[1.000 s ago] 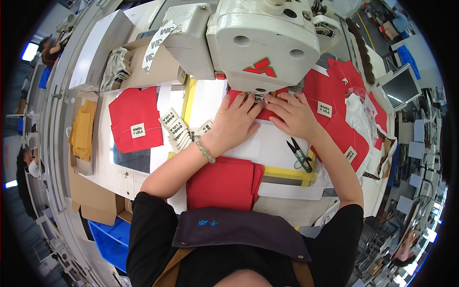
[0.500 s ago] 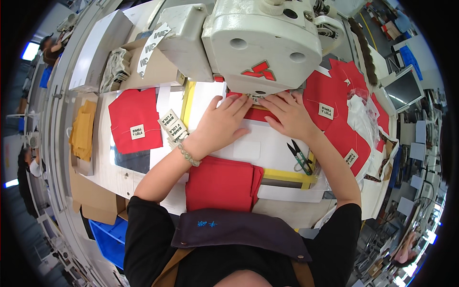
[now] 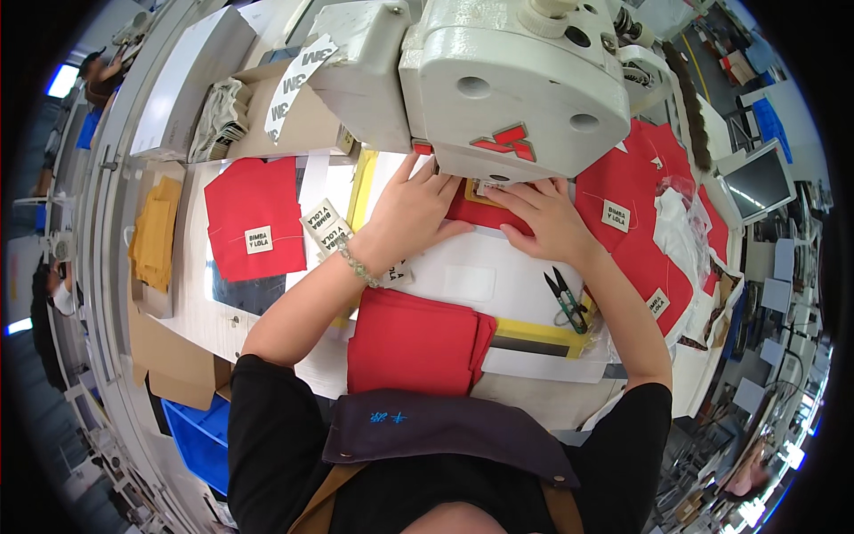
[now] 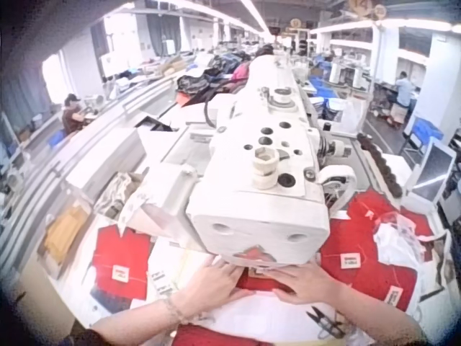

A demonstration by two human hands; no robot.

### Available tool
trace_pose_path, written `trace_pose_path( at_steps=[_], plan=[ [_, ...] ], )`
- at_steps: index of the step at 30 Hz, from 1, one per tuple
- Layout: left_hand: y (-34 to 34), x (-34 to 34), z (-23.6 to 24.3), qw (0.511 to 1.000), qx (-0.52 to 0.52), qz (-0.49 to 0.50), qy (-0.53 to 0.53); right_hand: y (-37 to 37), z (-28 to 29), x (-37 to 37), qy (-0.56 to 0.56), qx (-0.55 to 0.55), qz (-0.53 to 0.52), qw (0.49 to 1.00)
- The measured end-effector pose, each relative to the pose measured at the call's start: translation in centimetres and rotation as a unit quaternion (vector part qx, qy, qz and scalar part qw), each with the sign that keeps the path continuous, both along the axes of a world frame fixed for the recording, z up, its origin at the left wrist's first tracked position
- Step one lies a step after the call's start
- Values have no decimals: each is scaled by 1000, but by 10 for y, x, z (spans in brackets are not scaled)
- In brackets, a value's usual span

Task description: The person sews white rectangular labels onto red fabric pieces using a sewing machine. They repeatedly pick up a red piece, place a label on it, align it under the machine's presser foot, and sew it in place. After sewing, they cut the thread and move the finished piece aside before repeating the process with the next item.

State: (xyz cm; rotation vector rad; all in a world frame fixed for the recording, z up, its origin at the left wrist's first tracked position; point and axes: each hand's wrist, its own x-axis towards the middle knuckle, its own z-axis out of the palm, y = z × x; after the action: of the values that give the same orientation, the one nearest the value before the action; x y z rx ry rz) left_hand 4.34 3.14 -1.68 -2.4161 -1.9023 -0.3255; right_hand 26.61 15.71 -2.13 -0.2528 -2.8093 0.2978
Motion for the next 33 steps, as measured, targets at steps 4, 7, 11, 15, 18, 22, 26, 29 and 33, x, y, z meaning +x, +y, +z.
trace_pose_path(
  at_steps=[4,7,11,15,18,22,26,29,33],
  plan=[
    [0,2,0,1000,9,0,7,0,2,-1,5,-13,2,1000],
    [0,2,-2,1000,24,4,5,0,3,-4,12,-35,0,999],
    [-1,3,-2,1000,17,10,1,-2,4,-9,31,-67,-18,997],
    [-1,4,-2,1000,7,10,-1,-4,-5,-11,20,-42,-41,998],
    [0,5,-2,1000,7,9,-2,-6,-9,-11,18,14,-44,999],
    [-1,4,-2,1000,8,14,2,-11,2,-6,-6,2,-38,999],
    [0,5,2,1000,0,13,8,-8,3,2,-19,-6,-40,999],
    [1,4,2,1000,-7,14,9,-7,5,1,-23,-2,-36,999],
    [1,5,1,1000,-5,17,13,-6,8,0,-23,-3,-31,999]
  ],
)
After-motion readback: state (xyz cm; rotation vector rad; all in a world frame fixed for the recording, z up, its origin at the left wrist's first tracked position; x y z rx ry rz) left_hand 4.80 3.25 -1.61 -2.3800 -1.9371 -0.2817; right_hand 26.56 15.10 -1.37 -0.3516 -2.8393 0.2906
